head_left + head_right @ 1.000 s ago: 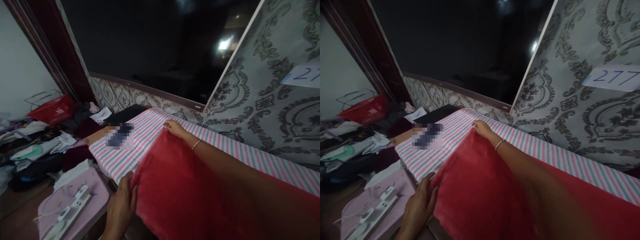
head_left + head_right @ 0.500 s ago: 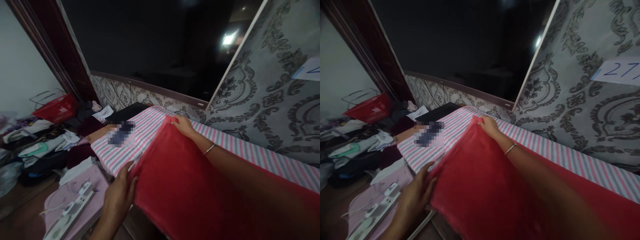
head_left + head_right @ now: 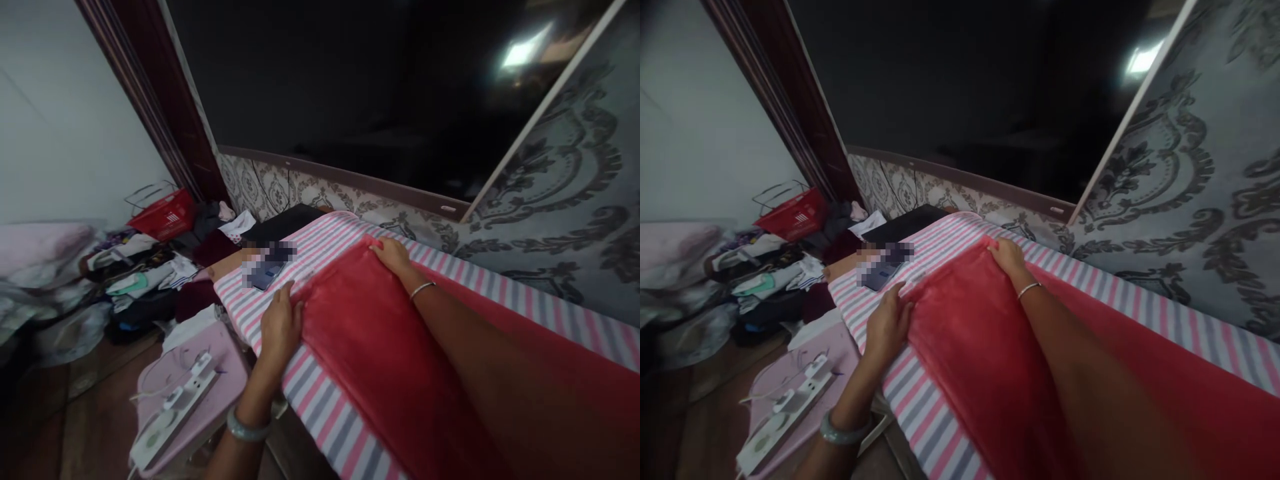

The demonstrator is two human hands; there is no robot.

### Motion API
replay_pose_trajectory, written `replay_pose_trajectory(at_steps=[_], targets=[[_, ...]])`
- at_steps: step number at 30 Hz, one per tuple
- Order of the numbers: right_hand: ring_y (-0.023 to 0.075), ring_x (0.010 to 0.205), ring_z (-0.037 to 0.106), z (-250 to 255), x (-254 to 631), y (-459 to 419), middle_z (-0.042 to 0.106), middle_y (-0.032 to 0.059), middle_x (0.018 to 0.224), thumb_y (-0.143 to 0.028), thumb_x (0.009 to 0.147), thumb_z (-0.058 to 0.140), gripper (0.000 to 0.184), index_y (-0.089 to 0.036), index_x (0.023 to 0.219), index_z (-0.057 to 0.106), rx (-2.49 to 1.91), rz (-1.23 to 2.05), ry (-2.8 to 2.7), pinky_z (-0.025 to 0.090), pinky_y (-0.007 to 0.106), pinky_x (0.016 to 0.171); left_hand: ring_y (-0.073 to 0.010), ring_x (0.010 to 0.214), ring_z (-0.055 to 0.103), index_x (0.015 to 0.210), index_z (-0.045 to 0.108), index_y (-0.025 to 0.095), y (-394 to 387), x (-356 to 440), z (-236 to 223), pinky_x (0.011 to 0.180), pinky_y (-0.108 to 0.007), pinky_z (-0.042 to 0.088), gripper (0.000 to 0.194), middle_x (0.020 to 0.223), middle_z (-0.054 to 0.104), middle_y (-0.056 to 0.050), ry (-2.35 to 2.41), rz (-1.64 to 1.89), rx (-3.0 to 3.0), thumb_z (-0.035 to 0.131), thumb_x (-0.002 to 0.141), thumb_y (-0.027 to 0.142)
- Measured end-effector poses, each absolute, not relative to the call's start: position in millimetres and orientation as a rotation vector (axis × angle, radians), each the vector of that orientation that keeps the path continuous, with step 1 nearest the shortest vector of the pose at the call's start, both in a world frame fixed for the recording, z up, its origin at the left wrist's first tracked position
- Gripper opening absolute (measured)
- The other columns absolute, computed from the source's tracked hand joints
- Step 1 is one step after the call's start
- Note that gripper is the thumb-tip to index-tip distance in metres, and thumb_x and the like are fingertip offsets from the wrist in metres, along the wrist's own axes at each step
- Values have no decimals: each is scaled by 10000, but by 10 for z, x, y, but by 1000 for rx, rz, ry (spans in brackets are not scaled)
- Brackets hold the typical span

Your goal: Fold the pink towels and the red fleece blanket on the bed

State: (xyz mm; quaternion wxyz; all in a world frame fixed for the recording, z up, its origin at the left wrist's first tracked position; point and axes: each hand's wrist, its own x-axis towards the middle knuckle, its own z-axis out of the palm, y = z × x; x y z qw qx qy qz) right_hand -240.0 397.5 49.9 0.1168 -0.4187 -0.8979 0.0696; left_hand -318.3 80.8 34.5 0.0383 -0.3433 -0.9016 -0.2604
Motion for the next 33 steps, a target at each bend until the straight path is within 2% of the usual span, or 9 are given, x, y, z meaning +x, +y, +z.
replay_pose_trajectory(at_steps=[5, 10, 17, 24, 27, 31, 33], targets=[[279, 1067, 681, 368, -2406, 4086, 742, 146, 1151, -372, 1015, 511, 301, -185, 1139, 713, -1202, 203, -2644, 467, 326, 797, -267, 1053, 711, 1396, 559, 197, 760, -3244, 257, 915, -382, 545, 498, 1140, 751, -95, -2752, -995, -1010, 537, 899, 220], [279, 1091, 664, 584, -2537, 4113, 730, 141, 1196, -342, 1017, 505, 288, -184, 1151, 704, -1111, 189, -2513, 461, 320, 824, -247, 1139, 679, 1321, 587, 197, 744, -3295, 244, 989, -390, 533, 400, 1292, 698, -103, -2455, -1247, -932, 459, 950, 272], [290, 1128, 667, 561, -2690, 4057, 725, 159, 1212, -343, 1013, 534, 292, -180, 1185, 705, -1143, 285, -2582, 481, 332, 871, -281, 1143, 687, 1333, 591, 196, 761, -3353, 228, 961, -412, 554, 393, 1261, 713, -112, -2611, -1089, -852, 491, 961, 273], [250, 1226, 642, 549, -2621, 4140, 683, 142, 1349, -287, 1021, 518, 387, -152, 1368, 625, -1072, 402, -2650, 485, 314, 980, -314, 1134, 688, 1342, 593, 162, 787, -3380, 274, 919, -437, 557, 407, 1256, 710, -157, -2696, -857, -888, 472, 975, 289], [216, 1350, 557, 605, -2370, 4103, 591, 95, 1490, -261, 1005, 555, 473, -198, 1473, 546, -960, 417, -2686, 426, 300, 1091, -313, 1091, 697, 1353, 587, 160, 804, -3408, 287, 861, -418, 560, 427, 1234, 714, -159, -2695, -815, -896, 462, 978, 322], [298, 1458, 443, 491, -1610, 3917, 475, 101, 1591, -349, 988, 594, 512, -258, 1490, 546, -949, 366, -2741, 367, 445, 1185, -322, 1080, 690, 1329, 607, 161, 839, -3427, 308, 833, -414, 550, 429, 1230, 707, -165, -2686, -822, -900, 455, 970, 339], [308, 1460, 440, 404, -1075, 3811, 463, 113, 1598, -377, 1009, 542, 502, -250, 1494, 545, -985, 313, -2776, 360, 466, 1199, -334, 1097, 680, 1315, 617, 147, 858, -3406, 333, 860, -426, 542, 428, 1217, 704, -177, -2682, -836, -909, 460, 959, 327]])
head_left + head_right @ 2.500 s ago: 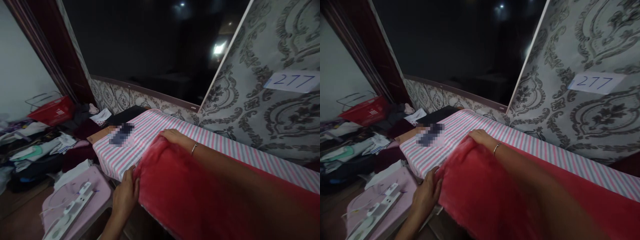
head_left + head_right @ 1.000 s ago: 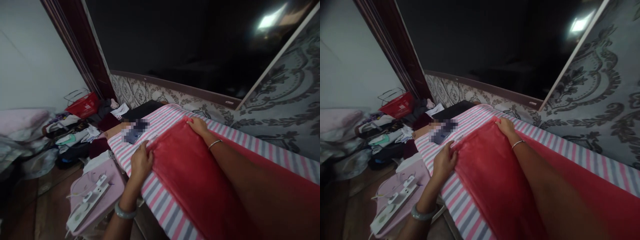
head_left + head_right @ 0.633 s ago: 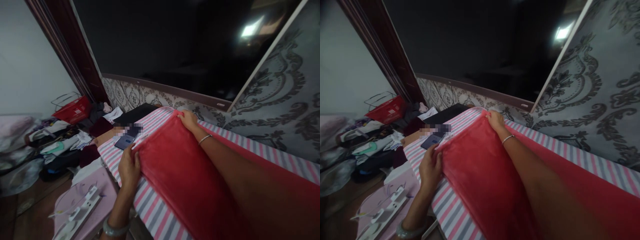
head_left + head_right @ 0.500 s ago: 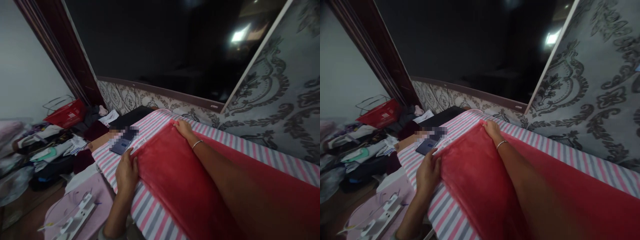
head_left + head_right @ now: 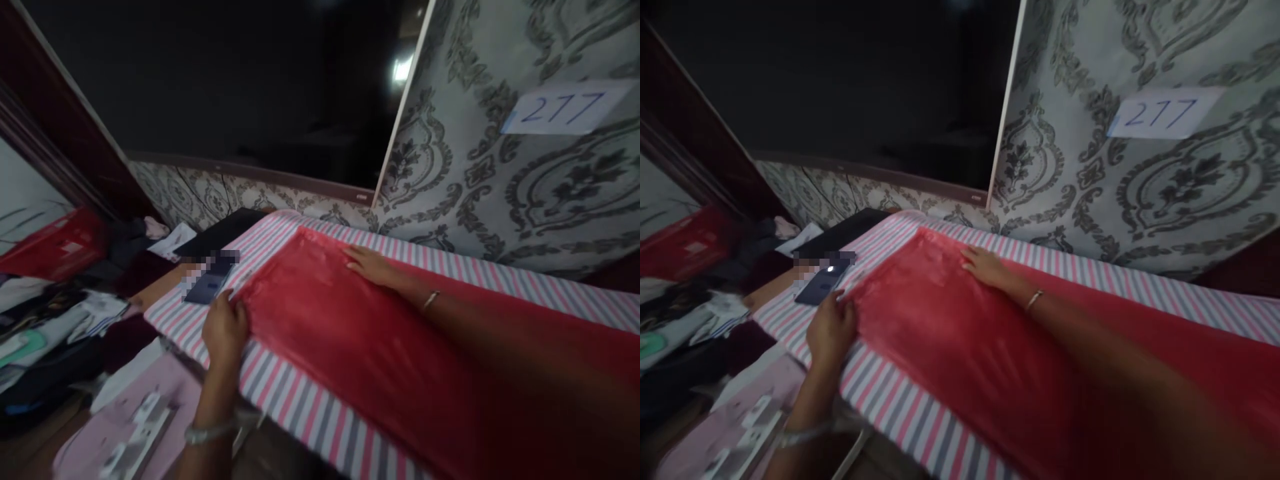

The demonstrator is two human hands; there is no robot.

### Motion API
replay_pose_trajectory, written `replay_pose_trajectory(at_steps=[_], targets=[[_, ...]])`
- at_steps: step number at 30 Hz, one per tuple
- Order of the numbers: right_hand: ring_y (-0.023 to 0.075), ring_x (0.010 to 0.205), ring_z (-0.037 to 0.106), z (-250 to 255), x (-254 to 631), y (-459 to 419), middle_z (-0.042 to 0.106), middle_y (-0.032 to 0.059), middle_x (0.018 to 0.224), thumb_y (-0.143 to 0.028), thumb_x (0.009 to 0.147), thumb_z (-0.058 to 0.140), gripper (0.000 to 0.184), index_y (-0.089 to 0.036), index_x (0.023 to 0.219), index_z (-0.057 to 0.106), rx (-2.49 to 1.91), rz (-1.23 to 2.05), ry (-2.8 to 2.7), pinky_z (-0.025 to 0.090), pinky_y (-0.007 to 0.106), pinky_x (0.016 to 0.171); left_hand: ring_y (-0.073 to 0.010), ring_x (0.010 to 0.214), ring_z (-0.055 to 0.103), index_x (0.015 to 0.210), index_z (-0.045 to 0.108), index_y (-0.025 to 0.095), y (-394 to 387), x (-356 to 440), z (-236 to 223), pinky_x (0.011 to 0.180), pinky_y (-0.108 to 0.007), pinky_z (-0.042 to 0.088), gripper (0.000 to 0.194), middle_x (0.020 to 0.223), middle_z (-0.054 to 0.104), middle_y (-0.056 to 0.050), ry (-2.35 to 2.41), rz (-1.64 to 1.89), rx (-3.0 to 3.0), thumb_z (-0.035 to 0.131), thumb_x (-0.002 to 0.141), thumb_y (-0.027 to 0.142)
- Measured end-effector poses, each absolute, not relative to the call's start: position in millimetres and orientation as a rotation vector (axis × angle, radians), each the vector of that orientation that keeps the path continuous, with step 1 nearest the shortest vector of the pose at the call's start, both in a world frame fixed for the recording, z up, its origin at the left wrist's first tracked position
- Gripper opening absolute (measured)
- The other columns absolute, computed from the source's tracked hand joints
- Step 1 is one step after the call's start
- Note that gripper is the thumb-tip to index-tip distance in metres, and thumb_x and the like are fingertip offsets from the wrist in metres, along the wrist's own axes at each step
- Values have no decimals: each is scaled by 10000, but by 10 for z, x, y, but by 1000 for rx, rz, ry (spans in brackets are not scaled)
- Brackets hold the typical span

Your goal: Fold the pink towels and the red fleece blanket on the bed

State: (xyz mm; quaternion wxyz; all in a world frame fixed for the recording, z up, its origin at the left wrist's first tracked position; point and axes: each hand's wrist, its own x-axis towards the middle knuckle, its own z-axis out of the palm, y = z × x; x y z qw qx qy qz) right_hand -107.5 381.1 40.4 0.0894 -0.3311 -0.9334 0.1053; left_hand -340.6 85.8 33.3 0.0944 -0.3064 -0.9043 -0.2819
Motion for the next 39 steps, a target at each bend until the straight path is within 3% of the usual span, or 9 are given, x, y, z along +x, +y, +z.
replay_pose_trajectory(at_steps=[6, 13, 17, 20, 22, 26, 39], targets=[[341, 1486, 398, 309, 553, 3615, 413, 114, 1631, -429, 1014, 463, 540, -285, 1535, 469, -1259, 76, -2755, 386, 609, 1160, -328, 1157, 639, 1342, 585, 111, 922, -3328, 340, 982, -448, 499, 445, 1224, 681, -182, -2673, -925, -915, 487, 931, 252], [373, 1458, 430, 393, 1643, 3185, 433, 200, 1599, -439, 1006, 440, 572, -233, 1539, 460, -1423, -29, -2630, 435, 594, 1120, -350, 1253, 545, 1286, 637, 72, 857, -3153, 531, 1102, -483, 402, 435, 1277, 623, -219, -2497, -942, -979, 489, 903, 217], [361, 1482, 392, 374, 1750, 2777, 402, 139, 1633, -481, 1020, 389, 573, -276, 1552, 446, -1409, -55, -2637, 423, 603, 1119, -344, 1412, 447, 1451, 530, 85, 943, -2728, 663, 1198, -496, 315, 557, 1454, 564, -205, -2343, -762, -1469, 514, 925, 270], [357, 1514, 335, 298, 1715, 2462, 347, 102, 1670, -517, 1034, 353, 584, -314, 1579, 412, -1372, -58, -2670, 393, 621, 1129, -373, 1557, 231, 1592, 362, 140, 1015, -2344, 618, 1243, -575, 206, 727, 1664, 335, -184, -2362, -473, -1739, 538, 952, 439], [359, 1520, 320, 223, 1693, 2290, 341, 92, 1674, -525, 1039, 348, 581, -325, 1580, 410, -1363, -91, -2674, 373, 642, 1131, -401, 1575, 165, 1617, 330, 199, 1012, -2176, 528, 1233, -633, 176, 739, 1707, 236, -160, -2450, -268, -1809, 494, 973, 524], [346, 1518, 324, 92, 1665, 2124, 353, 94, 1668, -493, 1048, 352, 566, -298, 1573, 429, -1367, -179, -2602, 339, 632, 1154, -412, 1559, 220, 1611, 356, 241, 940, -2113, 370, 1211, -640, 219, 672, 1706, 239, -150, -2486, -115, -1753, 414, 1009, 535], [337, 1507, 343, 136, 1567, 2085, 377, 86, 1655, -446, 1036, 435, 538, -297, 1552, 468, -1356, -71, -2520, 284, 605, 1182, -396, 1547, 267, 1612, 352, 234, 946, -2166, 427, 1201, -612, 268, 637, 1694, 267, -153, -2460, -9, -1693, 420, 1024, 473]])
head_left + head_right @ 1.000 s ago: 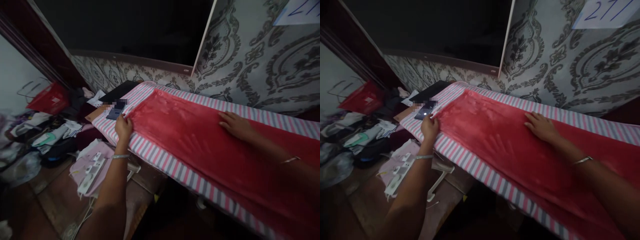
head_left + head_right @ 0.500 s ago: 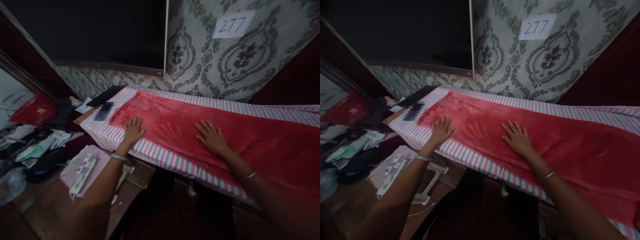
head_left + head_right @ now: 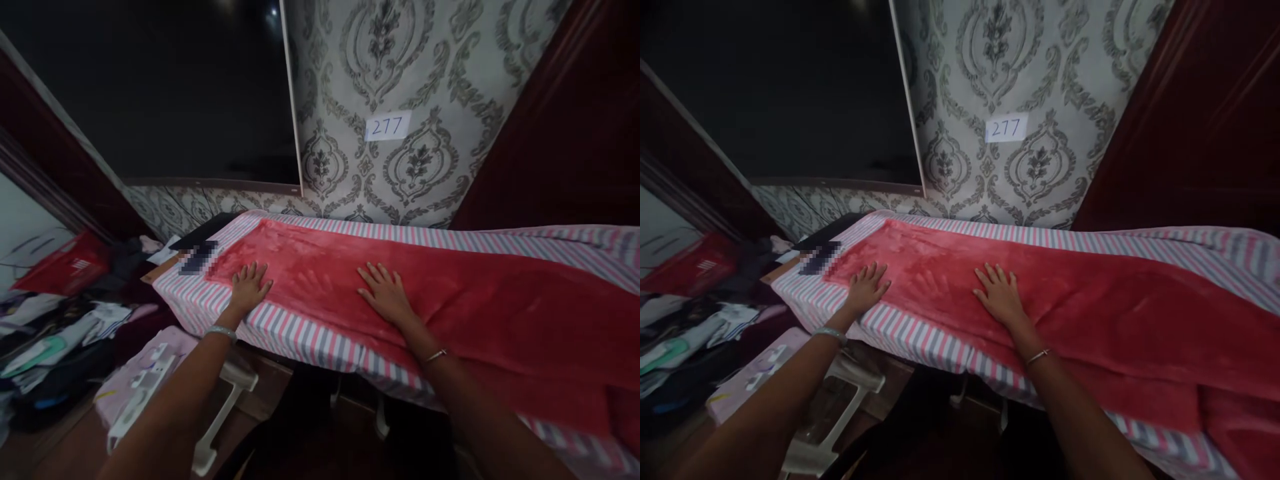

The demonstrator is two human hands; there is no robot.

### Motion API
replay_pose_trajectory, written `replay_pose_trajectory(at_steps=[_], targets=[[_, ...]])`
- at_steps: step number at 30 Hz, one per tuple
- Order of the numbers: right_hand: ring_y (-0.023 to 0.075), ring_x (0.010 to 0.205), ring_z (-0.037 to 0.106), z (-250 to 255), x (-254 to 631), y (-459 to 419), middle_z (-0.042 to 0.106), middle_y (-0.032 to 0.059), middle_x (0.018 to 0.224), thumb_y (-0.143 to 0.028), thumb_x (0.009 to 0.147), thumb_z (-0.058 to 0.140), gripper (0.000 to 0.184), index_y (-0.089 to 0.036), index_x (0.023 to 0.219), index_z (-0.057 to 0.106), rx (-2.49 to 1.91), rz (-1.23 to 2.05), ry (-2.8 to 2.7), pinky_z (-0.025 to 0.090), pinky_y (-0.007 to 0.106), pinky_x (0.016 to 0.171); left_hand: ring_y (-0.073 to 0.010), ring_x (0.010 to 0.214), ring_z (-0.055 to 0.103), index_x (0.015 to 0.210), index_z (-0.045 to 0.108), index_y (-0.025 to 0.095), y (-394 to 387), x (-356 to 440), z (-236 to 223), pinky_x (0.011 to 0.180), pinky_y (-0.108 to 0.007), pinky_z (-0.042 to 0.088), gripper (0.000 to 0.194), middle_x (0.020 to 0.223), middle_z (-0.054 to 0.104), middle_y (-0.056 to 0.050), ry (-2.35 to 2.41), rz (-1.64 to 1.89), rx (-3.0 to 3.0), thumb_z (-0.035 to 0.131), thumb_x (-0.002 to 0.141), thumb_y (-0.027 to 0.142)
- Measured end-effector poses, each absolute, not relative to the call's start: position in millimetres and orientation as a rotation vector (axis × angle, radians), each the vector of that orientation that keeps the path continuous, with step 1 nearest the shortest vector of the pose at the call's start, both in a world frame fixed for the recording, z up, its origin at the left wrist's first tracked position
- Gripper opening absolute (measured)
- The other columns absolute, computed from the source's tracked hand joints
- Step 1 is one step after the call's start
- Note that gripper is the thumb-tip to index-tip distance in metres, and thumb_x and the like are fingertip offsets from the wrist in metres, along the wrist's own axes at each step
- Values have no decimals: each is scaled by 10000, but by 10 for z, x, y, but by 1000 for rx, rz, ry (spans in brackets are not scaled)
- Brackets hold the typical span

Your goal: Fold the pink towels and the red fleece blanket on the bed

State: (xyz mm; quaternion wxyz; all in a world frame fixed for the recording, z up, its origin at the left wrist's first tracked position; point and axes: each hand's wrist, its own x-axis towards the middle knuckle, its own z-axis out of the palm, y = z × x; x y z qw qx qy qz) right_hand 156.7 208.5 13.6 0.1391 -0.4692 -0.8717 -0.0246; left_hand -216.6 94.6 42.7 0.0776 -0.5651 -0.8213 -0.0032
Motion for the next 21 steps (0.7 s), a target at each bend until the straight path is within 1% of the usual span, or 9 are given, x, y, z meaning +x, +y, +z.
replay_pose_trajectory(at_steps=[5, 13, 17, 19, 21], targets=[[334, 1515, 325, 173, 1551, 2064, 371, 86, 1658, -422, 1031, 450, 545, -286, 1558, 460, -1354, -25, -2525, 254, 601, 1191, -388, 1538, 294, 1612, 350, 236, 944, -2187, 452, 1187, -604, 287, 630, 1684, 292, -160, -2464, 49, -1691, 409, 1027, 463], [319, 1529, 297, 250, 1527, 2021, 356, 78, 1667, -415, 1026, 460, 564, -297, 1577, 428, -1368, 67, -2521, 205, 590, 1209, -384, 1514, 346, 1579, 422, 227, 937, -2296, 368, 1166, -586, 326, 612, 1664, 339, -166, -2403, -15, -1697, 431, 1007, 445], [322, 1536, 282, 275, 1510, 2035, 346, 79, 1671, -432, 1024, 463, 571, -300, 1579, 427, -1354, 145, -2514, 176, 591, 1220, -376, 1492, 386, 1544, 482, 247, 938, -2349, 356, 1162, -596, 327, 597, 1613, 439, -156, -2363, -5, -1726, 396, 997, 469], [319, 1542, 271, 295, 1504, 2048, 342, 73, 1673, -446, 1024, 464, 571, -309, 1577, 429, -1352, 196, -2498, 161, 591, 1226, -365, 1459, 436, 1516, 519, 277, 937, -2354, 386, 1155, -591, 341, 588, 1569, 504, -144, -2340, 5, -1768, 430, 971, 478], [314, 1549, 257, 323, 1502, 2054, 338, 67, 1676, -466, 1023, 467, 568, -320, 1571, 436, -1353, 252, -2477, 149, 591, 1233, -361, 1422, 483, 1472, 568, 294, 927, -2359, 414, 1149, -589, 351, 569, 1515, 563, -139, -2297, 7, -1822, 491, 927, 441]])
